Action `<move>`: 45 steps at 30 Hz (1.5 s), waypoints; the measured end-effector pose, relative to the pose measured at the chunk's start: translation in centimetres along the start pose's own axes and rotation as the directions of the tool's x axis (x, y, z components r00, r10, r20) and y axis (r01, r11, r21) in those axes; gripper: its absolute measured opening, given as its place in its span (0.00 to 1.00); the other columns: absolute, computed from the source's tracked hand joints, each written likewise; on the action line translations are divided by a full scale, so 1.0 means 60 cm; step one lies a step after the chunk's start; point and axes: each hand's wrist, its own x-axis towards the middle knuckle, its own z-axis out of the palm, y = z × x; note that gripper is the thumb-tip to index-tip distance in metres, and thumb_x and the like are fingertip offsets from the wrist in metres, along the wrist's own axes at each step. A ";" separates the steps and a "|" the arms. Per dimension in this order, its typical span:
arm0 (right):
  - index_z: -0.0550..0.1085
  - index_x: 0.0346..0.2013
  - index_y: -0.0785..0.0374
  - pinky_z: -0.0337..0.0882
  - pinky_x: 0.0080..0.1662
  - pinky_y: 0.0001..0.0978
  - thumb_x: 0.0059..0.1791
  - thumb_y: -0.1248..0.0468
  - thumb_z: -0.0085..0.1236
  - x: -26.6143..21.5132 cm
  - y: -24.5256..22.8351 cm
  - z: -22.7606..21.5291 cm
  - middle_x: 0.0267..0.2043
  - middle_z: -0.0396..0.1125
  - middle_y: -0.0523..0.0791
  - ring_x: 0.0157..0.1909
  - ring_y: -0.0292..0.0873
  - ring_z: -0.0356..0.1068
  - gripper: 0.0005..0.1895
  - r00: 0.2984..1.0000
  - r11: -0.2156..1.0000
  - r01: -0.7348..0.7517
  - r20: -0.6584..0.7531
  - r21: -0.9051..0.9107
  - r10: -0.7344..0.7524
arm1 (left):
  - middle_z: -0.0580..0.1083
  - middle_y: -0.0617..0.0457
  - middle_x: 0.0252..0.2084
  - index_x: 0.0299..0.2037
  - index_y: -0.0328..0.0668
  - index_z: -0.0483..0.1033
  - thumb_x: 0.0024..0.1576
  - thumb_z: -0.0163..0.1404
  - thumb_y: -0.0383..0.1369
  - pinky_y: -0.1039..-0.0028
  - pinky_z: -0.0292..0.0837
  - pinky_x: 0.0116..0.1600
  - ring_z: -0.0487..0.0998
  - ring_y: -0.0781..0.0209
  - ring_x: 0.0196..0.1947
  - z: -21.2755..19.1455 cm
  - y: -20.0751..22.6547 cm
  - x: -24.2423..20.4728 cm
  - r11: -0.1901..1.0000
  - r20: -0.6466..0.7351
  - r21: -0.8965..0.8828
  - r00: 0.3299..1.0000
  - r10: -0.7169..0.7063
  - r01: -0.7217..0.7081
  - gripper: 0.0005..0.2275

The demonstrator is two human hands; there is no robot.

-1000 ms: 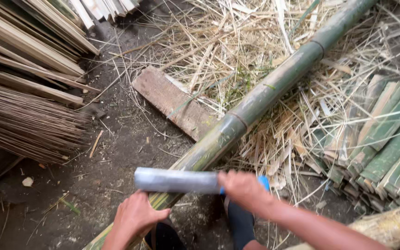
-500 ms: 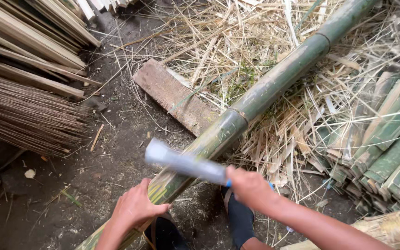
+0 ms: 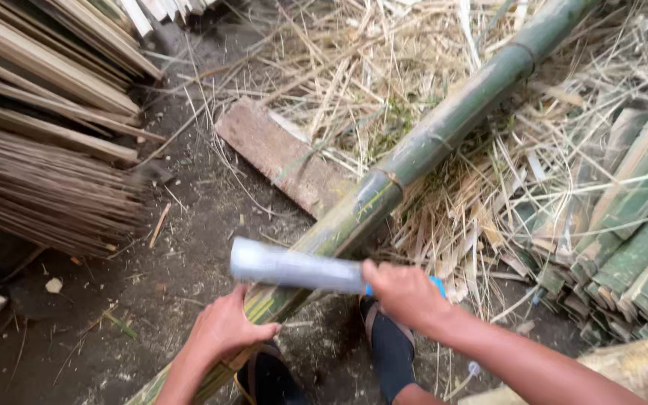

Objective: The person uses a metal drawknife to shave the outer surface of a long green bamboo pole. The pole is held steady with the left hand while the right hand pulls the tool along the length of the bamboo, removing thin strips of the outer layer. The person repeatedly rotates the pole to work on different sides.

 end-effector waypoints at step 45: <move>0.66 0.40 0.64 0.74 0.26 0.37 0.47 0.75 0.48 0.045 0.049 0.030 0.26 0.71 0.48 0.25 0.45 0.75 0.08 0.985 0.981 0.085 -0.133 -0.176 -0.109 | 0.82 0.47 0.46 0.54 0.35 0.76 0.38 0.63 0.50 0.70 0.76 0.54 0.82 0.58 0.45 0.003 -0.087 0.085 0.864 0.230 -0.487 0.936 0.266 -0.126 0.35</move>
